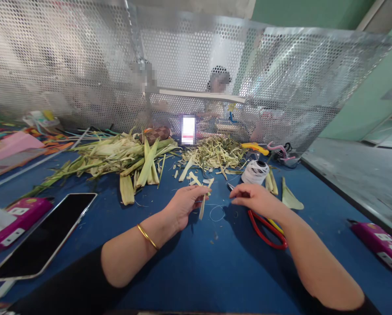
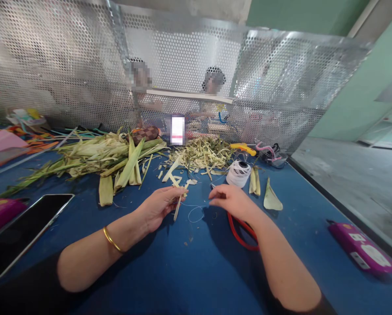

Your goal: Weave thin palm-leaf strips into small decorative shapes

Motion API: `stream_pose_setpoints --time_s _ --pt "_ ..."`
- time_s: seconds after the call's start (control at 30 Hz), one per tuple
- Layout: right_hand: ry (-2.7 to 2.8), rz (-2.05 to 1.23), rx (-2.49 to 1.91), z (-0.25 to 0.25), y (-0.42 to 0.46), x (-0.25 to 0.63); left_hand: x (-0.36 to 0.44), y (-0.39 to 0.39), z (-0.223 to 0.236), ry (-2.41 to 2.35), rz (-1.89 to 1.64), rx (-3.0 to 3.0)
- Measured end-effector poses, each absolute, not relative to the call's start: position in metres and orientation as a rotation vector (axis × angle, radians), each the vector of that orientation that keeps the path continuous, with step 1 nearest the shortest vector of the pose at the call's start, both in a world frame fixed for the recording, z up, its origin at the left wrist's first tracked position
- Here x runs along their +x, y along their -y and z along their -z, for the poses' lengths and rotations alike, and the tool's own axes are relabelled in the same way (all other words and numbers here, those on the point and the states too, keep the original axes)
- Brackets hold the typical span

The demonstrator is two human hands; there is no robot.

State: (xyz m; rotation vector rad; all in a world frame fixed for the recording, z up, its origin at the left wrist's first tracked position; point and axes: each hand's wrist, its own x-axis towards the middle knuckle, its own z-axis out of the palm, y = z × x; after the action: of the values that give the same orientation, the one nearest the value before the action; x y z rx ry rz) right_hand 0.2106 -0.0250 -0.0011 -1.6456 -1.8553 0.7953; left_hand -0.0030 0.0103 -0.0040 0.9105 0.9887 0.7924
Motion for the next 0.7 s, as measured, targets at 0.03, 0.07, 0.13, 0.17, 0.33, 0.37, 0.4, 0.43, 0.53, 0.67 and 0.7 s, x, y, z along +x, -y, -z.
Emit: stream_pose_setpoints --time_s 0.03,0.07,0.13,0.17,0.33,0.37,0.4,0.43,0.53,0.67,0.7 --pt "1.924 -0.82 -1.608 0.003 0.026 0.205 -0.003 -0.01 0.004 -0.989 -0.801 0.907" --pt "1.985 -0.845 -1.582 0.006 0.026 0.199 -0.003 -0.01 0.004 -0.992 -0.809 0.902" --pt "2.097 -0.851 -1.553 0.012 0.027 0.189 -0.003 -0.011 0.004 -1.001 -0.824 0.89" --pt "2.139 -0.832 -1.549 0.016 0.027 0.184 -0.003 -0.011 0.004 -1.003 -0.828 0.886" --pt "2.239 -0.68 -1.537 0.028 0.026 0.17 -0.004 -0.013 0.007 -0.977 -0.837 0.861" --pt "2.271 -0.637 -1.527 0.028 0.026 0.169 -0.004 -0.013 0.007 -0.973 -0.832 0.862" --pt "2.299 -0.591 -1.513 0.027 0.026 0.168 -0.004 -0.013 0.007 -0.972 -0.819 0.871" --pt "2.311 -0.553 -1.495 0.026 0.027 0.167 -0.004 -0.013 0.007 -0.977 -0.801 0.889" --pt "2.179 -0.553 -1.426 0.021 0.028 0.166 -0.005 -0.012 0.004 -1.011 -0.752 0.967" --pt "1.751 -0.836 -1.386 0.015 0.029 0.166 -0.005 -0.01 0.001 -1.027 -0.728 1.036" --pt "1.651 -0.925 -1.374 0.014 0.03 0.165 -0.005 -0.01 0.001 -1.019 -0.72 1.039"
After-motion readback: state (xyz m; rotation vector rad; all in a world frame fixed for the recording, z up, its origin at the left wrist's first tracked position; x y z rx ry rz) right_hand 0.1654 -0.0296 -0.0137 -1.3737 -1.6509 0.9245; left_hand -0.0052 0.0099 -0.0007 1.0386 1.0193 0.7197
